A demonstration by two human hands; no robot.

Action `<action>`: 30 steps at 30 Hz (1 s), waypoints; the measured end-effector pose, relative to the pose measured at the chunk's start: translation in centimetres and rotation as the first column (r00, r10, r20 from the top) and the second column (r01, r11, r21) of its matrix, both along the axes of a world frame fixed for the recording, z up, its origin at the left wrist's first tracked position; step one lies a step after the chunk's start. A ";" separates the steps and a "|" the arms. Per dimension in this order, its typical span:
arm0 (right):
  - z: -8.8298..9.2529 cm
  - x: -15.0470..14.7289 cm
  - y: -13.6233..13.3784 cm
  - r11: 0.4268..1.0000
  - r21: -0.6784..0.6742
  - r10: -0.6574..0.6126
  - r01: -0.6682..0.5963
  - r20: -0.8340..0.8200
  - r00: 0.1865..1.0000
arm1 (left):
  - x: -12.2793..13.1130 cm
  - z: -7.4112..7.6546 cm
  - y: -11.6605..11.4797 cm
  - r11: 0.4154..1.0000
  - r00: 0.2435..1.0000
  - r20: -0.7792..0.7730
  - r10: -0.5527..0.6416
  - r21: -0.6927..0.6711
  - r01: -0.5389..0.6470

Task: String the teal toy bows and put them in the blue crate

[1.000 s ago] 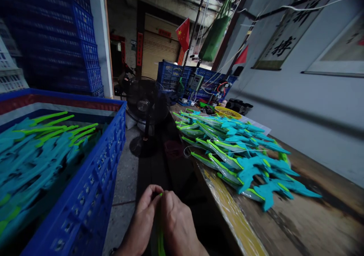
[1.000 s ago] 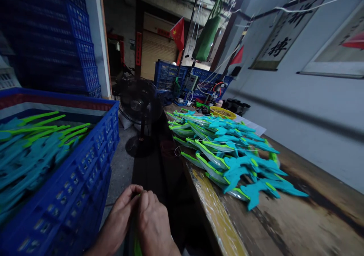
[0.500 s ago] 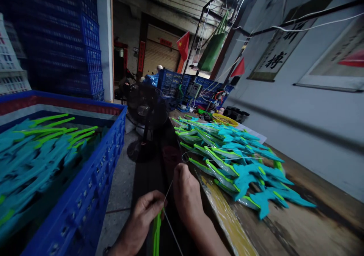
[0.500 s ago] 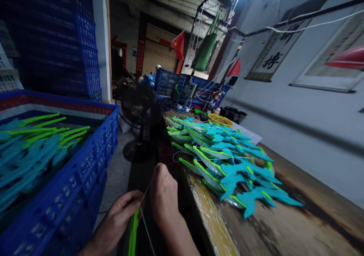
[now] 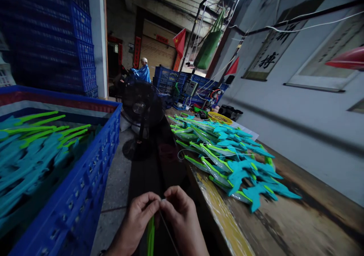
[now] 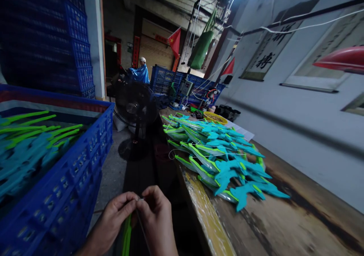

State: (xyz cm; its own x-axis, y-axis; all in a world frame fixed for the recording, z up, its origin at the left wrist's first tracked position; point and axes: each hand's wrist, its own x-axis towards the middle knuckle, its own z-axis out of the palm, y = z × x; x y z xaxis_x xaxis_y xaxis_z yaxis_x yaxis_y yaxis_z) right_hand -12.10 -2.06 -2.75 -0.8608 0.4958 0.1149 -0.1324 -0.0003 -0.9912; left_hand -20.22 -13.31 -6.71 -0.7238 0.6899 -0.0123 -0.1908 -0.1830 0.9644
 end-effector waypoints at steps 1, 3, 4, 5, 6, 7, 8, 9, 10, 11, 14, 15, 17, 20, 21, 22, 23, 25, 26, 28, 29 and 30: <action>-0.1 -0.1 0.0 0.994 -0.112 0.018 -0.017 0.014 1.000 | 0.0 -0.2 0.0 1.000 1.000 0.012 -0.012 0.017 0.011; -0.5 -0.3 0.0 0.976 -0.215 0.052 -0.041 0.047 0.998 | -0.1 -0.5 -0.2 0.999 0.999 0.031 -0.027 0.040 0.026; -0.7 -0.4 -0.1 0.971 -0.235 0.066 -0.049 0.067 0.996 | -0.1 -0.7 -0.2 0.998 0.999 0.038 -0.037 0.046 0.035; -0.9 -0.4 -0.1 0.967 -0.250 0.074 -0.051 0.082 0.994 | -0.1 -0.9 -0.3 0.998 0.998 0.045 -0.041 0.053 0.039; -1.1 -0.4 -0.1 0.965 -0.259 0.073 -0.048 0.086 0.994 | 0.0 -1.0 -0.4 0.998 0.998 0.046 -0.044 0.057 0.041; -1.3 -0.4 -0.2 0.965 -0.259 0.071 -0.047 0.083 0.994 | 0.0 -1.1 -0.4 0.998 0.998 0.040 -0.045 0.056 0.043; -1.4 -0.3 -0.2 0.967 -0.249 0.070 -0.049 0.077 0.995 | 0.0 -1.2 -0.4 0.998 0.999 0.030 -0.043 0.051 0.041; -1.5 -0.2 -0.2 0.973 -0.224 0.074 -0.057 0.068 0.995 | 0.1 -1.1 -0.4 0.999 0.999 0.021 -0.035 0.042 0.034; -1.5 0.0 -0.2 0.982 -0.179 0.078 -0.067 0.055 0.995 | 0.1 -1.1 -0.4 0.999 1.000 0.016 -0.021 0.030 0.021; -1.4 0.2 -0.3 0.992 -0.105 0.074 -0.070 0.040 0.996 | 0.2 -1.0 -0.4 1.000 1.000 0.022 -0.009 0.014 0.008; -1.1 0.6 -0.4 0.967 0.256 0.023 -0.006 -0.063 0.998 | 0.1 -0.7 -0.4 1.000 0.994 0.110 -0.028 0.012 0.026; -1.0 0.7 -0.4 0.924 0.382 0.013 0.031 -0.113 0.994 | 0.0 -0.8 -0.4 0.998 0.987 0.150 -0.060 0.032 0.056; -0.9 0.8 -0.5 0.822 0.564 0.035 0.076 -0.183 0.983 | -0.1 -0.9 -0.4 0.991 0.971 0.203 -0.126 0.075 0.113; -1.0 0.8 -0.6 0.725 0.686 0.083 0.065 -0.181 0.980 | -0.4 -1.3 -0.5 0.985 0.965 0.202 -0.167 0.075 0.155; -1.0 0.8 -0.7 0.705 0.706 0.078 0.066 -0.170 0.982 | -0.5 -1.4 -0.6 0.985 0.967 0.190 -0.171 0.061 0.162; -1.1 0.8 -0.7 0.691 0.720 0.063 0.069 -0.156 0.986 | -0.5 -1.5 -0.6 0.985 0.970 0.172 -0.172 0.044 0.166; -1.1 0.8 -0.7 0.687 0.723 0.042 0.073 -0.139 0.989 | -0.5 -1.5 -0.6 0.986 0.975 0.149 -0.165 0.026 0.163; -1.0 0.9 -0.8 0.733 0.678 -0.007 0.060 -0.082 0.997 | -0.3 -1.4 -0.6 0.992 0.988 0.091 -0.127 -0.011 0.129; -0.9 1.0 -0.8 0.779 0.625 -0.026 0.047 -0.044 0.999 | -0.2 -1.3 -0.6 0.994 0.993 0.064 -0.103 -0.028 0.105; -0.7 1.0 -0.7 0.874 0.485 -0.045 0.026 0.029 0.999 | 0.1 -1.3 -0.6 0.996 0.998 0.032 -0.062 -0.057 0.064; -0.7 1.0 -0.6 0.908 0.419 -0.049 0.020 0.057 0.997 | 0.3 -1.3 -0.6 0.996 0.999 0.017 -0.042 -0.075 0.043; -0.8 0.9 -0.5 0.930 0.367 -0.054 0.021 0.079 0.995 | 0.5 -1.3 -0.6 0.995 1.000 -0.006 -0.021 -0.098 0.020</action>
